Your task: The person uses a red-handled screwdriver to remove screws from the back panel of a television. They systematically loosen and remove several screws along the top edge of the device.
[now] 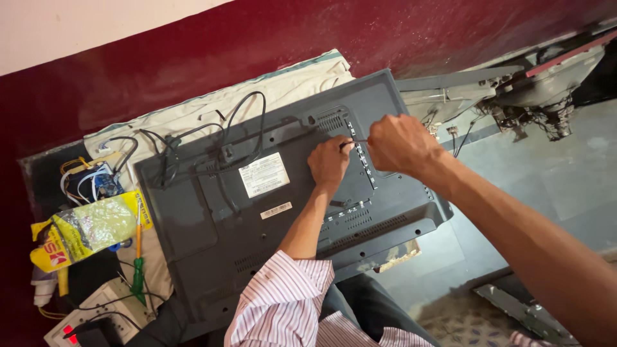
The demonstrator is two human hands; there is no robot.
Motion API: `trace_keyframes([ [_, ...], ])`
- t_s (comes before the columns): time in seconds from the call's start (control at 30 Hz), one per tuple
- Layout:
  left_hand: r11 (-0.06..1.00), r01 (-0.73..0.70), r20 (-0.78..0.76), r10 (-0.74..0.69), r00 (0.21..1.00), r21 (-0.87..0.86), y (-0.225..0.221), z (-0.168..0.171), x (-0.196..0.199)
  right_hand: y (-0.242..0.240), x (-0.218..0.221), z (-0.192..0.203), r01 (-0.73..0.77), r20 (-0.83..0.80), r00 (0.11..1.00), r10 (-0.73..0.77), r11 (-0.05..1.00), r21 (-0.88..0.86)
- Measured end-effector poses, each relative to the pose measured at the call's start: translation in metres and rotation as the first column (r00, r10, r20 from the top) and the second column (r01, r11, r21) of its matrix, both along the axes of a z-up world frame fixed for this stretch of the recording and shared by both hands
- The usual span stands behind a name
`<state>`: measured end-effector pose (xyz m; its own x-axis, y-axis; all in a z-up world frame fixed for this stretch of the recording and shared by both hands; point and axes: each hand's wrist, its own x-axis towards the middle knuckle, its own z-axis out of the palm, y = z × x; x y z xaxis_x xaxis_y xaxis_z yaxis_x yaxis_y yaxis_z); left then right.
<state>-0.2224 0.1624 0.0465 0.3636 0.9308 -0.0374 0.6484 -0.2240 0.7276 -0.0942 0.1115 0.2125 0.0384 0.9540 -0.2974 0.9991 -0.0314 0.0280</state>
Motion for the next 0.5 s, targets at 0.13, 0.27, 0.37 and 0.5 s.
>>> trace_keyframes([
  [0.13, 1.0, 0.0, 0.022, 0.0, 1.0, -0.022, 0.001, -0.002, -0.002, 0.015, 0.007, -0.002, -0.012, -0.069, 0.998, 0.009, 0.999, -0.038],
  [0.27, 1.0, 0.024, 0.029, -0.024, 0.999, 0.008, -0.001, -0.006, -0.003, 0.015, 0.007, -0.009, -0.256, -0.119, 0.953, 0.278, 0.951, 0.173],
  [0.37, 1.0, 0.029, 0.017, -0.029, 0.999, -0.008, 0.002, -0.006, -0.003, 0.018, -0.004, -0.006, -0.291, -0.107, 0.939, 0.328, 0.919, 0.266],
  [0.5, 0.993, 0.084, -0.005, -0.085, 0.996, -0.082, 0.005, -0.008, -0.007, 0.026, -0.013, 0.001, -0.06, -0.042, 0.997, 0.058, 0.997, -0.046],
])
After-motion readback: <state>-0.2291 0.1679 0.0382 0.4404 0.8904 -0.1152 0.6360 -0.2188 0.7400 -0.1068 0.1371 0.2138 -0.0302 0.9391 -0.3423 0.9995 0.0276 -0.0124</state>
